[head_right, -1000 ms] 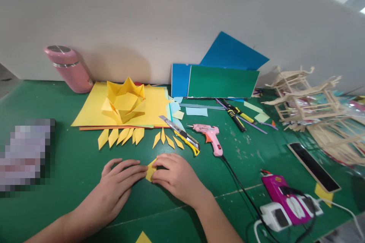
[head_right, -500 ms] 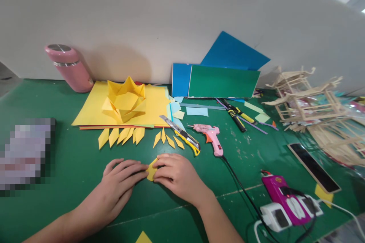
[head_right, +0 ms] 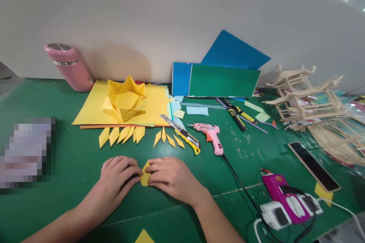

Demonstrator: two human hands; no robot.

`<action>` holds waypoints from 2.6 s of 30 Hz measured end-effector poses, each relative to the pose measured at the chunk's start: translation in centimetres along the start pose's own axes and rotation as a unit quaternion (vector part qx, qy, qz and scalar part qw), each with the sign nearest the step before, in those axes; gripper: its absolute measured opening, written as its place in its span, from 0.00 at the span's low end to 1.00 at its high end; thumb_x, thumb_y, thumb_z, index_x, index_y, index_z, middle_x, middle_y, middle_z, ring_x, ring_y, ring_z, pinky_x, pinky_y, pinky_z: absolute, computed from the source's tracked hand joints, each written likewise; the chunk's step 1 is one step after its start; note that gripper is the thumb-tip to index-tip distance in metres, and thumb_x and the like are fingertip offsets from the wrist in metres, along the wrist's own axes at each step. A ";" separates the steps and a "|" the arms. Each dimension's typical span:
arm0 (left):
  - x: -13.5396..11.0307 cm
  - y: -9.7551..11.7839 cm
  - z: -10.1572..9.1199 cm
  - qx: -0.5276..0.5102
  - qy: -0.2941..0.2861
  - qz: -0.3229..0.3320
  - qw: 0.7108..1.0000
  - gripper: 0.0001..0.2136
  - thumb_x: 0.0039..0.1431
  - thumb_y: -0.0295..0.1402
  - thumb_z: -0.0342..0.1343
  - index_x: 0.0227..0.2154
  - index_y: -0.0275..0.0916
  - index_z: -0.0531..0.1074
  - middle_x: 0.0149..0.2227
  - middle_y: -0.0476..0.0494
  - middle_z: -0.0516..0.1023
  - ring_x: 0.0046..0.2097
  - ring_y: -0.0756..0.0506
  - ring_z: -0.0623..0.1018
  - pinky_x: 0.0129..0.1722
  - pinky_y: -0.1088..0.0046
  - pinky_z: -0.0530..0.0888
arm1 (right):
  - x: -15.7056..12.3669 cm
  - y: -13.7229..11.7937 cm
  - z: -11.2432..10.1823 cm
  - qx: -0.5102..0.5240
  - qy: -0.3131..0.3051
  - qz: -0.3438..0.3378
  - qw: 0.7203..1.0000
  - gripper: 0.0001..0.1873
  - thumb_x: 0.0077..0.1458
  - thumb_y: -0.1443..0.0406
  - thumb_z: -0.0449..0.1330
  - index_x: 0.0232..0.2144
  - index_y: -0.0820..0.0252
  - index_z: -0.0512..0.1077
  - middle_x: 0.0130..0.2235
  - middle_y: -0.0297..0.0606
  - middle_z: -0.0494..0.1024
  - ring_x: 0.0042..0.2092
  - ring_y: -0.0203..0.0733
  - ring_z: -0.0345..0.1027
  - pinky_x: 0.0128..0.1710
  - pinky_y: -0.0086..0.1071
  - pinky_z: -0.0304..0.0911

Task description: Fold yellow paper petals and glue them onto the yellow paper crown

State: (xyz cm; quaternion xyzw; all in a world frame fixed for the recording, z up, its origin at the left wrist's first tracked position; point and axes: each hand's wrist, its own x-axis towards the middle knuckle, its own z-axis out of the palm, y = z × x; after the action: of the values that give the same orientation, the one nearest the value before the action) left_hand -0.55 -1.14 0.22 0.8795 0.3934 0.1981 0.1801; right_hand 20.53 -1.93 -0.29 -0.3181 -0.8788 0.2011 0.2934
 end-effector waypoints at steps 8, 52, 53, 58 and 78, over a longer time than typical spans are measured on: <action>0.2 0.2 0.3 0.005 -0.003 -0.030 1.000 0.09 0.63 0.29 0.47 0.29 0.42 0.70 0.32 0.48 0.73 0.38 0.43 0.70 0.40 0.62 0.62 | 0.3 -0.2 -0.1 0.010 -0.005 -0.001 1.000 0.10 0.61 0.67 0.54 0.31 0.59 0.75 0.41 0.37 0.80 0.49 0.38 0.71 0.52 0.31 0.63; 0.2 0.7 0.4 0.037 0.019 -0.029 0.999 0.06 0.58 0.27 0.50 0.30 0.42 0.70 0.34 0.47 0.72 0.39 0.43 0.70 0.40 0.62 0.63 | 1.1 -1.6 0.6 0.035 0.011 0.168 0.985 0.07 0.57 0.70 0.56 0.27 0.59 0.67 0.28 0.34 0.70 0.33 0.39 0.62 0.35 0.33 0.58; 0.2 0.7 0.4 0.034 0.019 -0.030 0.999 0.06 0.58 0.26 0.50 0.30 0.42 0.70 0.34 0.47 0.72 0.39 0.43 0.70 0.41 0.61 0.63 | 1.1 -1.7 0.7 0.031 0.011 0.171 0.985 0.07 0.56 0.71 0.56 0.27 0.59 0.67 0.28 0.34 0.70 0.33 0.39 0.62 0.35 0.33 0.57; 0.1 0.8 0.2 0.024 0.024 -0.027 0.999 0.05 0.57 0.26 0.50 0.31 0.41 0.69 0.34 0.47 0.71 0.39 0.42 0.70 0.41 0.60 0.62 | 1.3 -1.8 1.0 0.026 0.013 0.184 0.983 0.07 0.53 0.73 0.57 0.26 0.59 0.66 0.27 0.32 0.68 0.33 0.38 0.61 0.35 0.31 0.56; -0.1 1.0 0.2 0.020 0.042 -0.027 0.999 0.05 0.52 0.25 0.52 0.30 0.41 0.69 0.35 0.47 0.72 0.39 0.42 0.71 0.41 0.61 0.63 | 1.4 -1.8 1.1 0.032 0.023 0.199 0.979 0.08 0.51 0.74 0.60 0.25 0.58 0.66 0.26 0.30 0.67 0.32 0.37 0.62 0.34 0.31 0.56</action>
State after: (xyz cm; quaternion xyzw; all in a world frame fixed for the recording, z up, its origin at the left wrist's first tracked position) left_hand 0.11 -1.84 0.49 0.8630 0.4282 0.2220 0.1506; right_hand 18.21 -2.46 0.40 -0.4813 -0.7843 0.2759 0.2777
